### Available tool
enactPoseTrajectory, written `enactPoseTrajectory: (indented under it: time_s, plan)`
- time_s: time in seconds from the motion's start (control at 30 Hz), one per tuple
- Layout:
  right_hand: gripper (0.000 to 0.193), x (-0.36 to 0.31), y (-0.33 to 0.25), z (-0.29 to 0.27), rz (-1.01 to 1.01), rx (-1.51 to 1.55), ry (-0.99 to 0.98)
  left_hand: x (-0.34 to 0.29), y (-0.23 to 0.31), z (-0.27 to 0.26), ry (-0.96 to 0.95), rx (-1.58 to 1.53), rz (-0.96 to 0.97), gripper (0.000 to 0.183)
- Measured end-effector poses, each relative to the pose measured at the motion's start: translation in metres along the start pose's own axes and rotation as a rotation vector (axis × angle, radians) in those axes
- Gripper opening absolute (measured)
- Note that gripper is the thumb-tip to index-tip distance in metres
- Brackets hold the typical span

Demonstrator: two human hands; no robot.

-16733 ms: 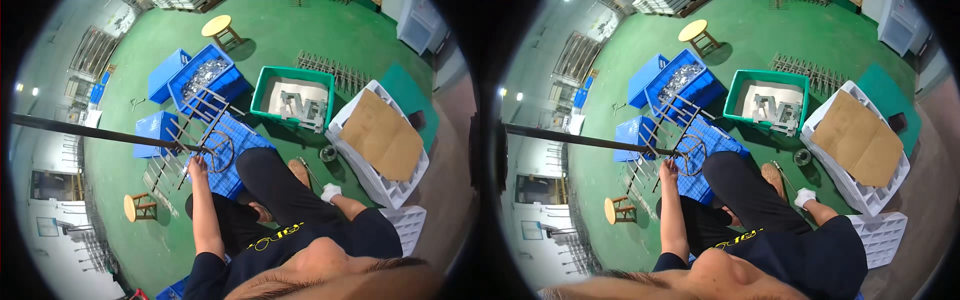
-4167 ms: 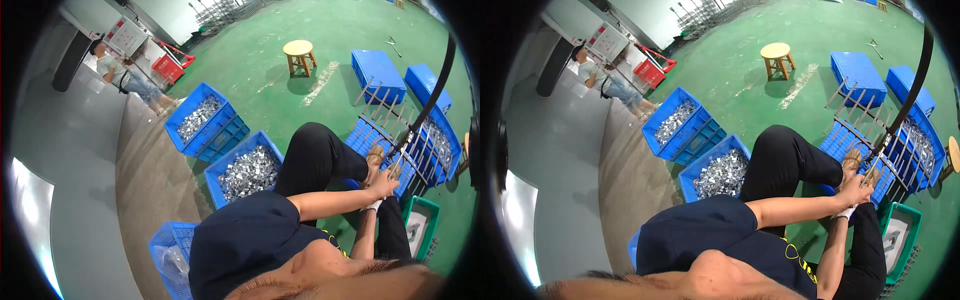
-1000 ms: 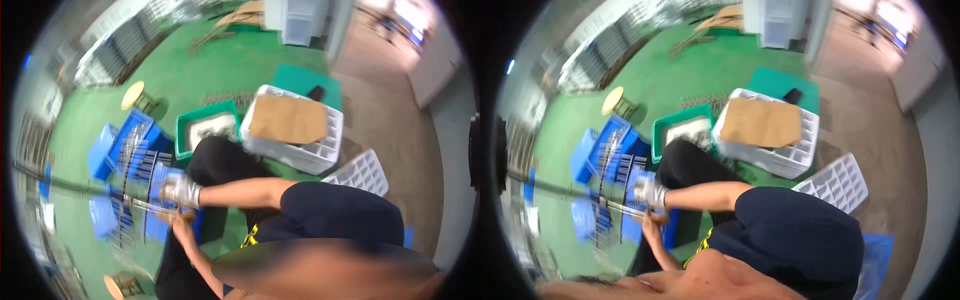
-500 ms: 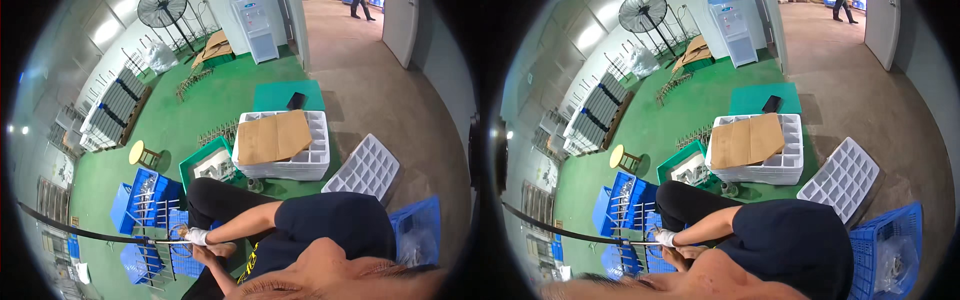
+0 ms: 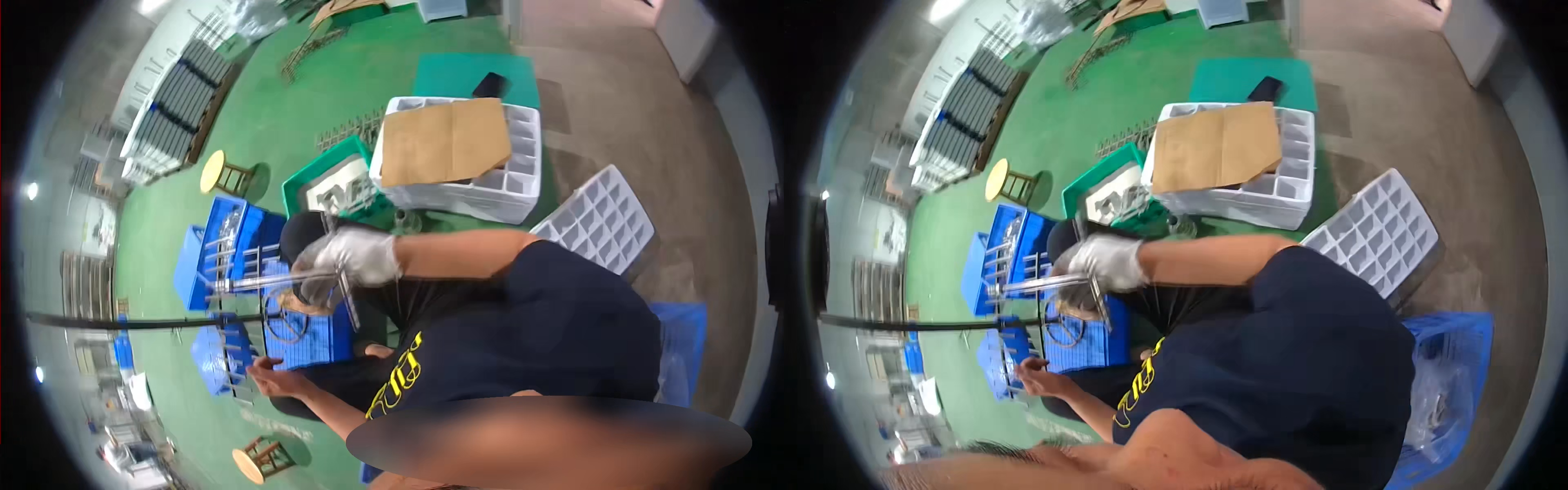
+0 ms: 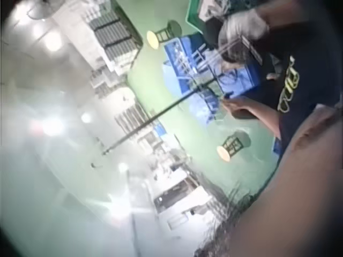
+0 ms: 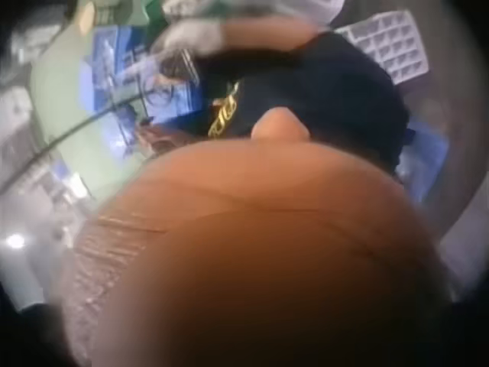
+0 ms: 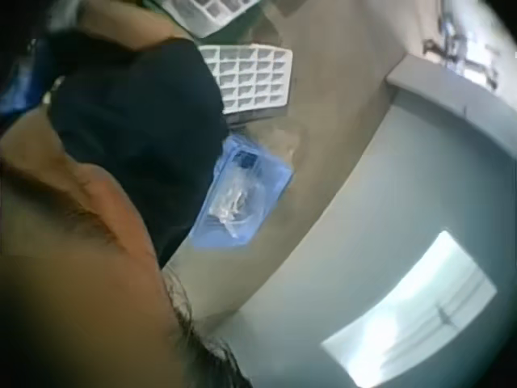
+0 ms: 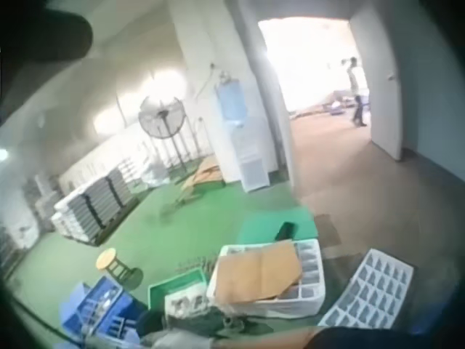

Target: Attaching small metal components onto a wire rack for processing.

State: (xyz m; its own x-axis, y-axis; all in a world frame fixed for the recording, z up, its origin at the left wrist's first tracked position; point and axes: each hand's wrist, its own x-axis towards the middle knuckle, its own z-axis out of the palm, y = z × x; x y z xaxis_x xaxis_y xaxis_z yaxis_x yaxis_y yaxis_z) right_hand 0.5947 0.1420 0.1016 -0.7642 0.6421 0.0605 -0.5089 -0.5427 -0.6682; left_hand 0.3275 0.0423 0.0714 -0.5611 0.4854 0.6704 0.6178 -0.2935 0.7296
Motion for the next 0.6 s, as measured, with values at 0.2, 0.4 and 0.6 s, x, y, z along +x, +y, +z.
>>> enactPoseTrajectory:
  time_s: [0.2,0.4,0.6]
  plan:
    - [0.034,-0.082,-0.053,-0.095,-0.172,-0.281,0.307,0.025,-0.009,-0.032,0.069,-0.023,-0.142,0.036]
    - [0.034,-0.085,0.04,-0.184,0.35,-0.515,0.635,0.006,0.084,-0.004,-0.015,-0.84,-0.205,0.049]
    - [0.038,-0.101,0.188,-0.303,0.56,0.074,0.877,0.02,0.149,0.024,-0.499,-1.374,-0.257,0.077]
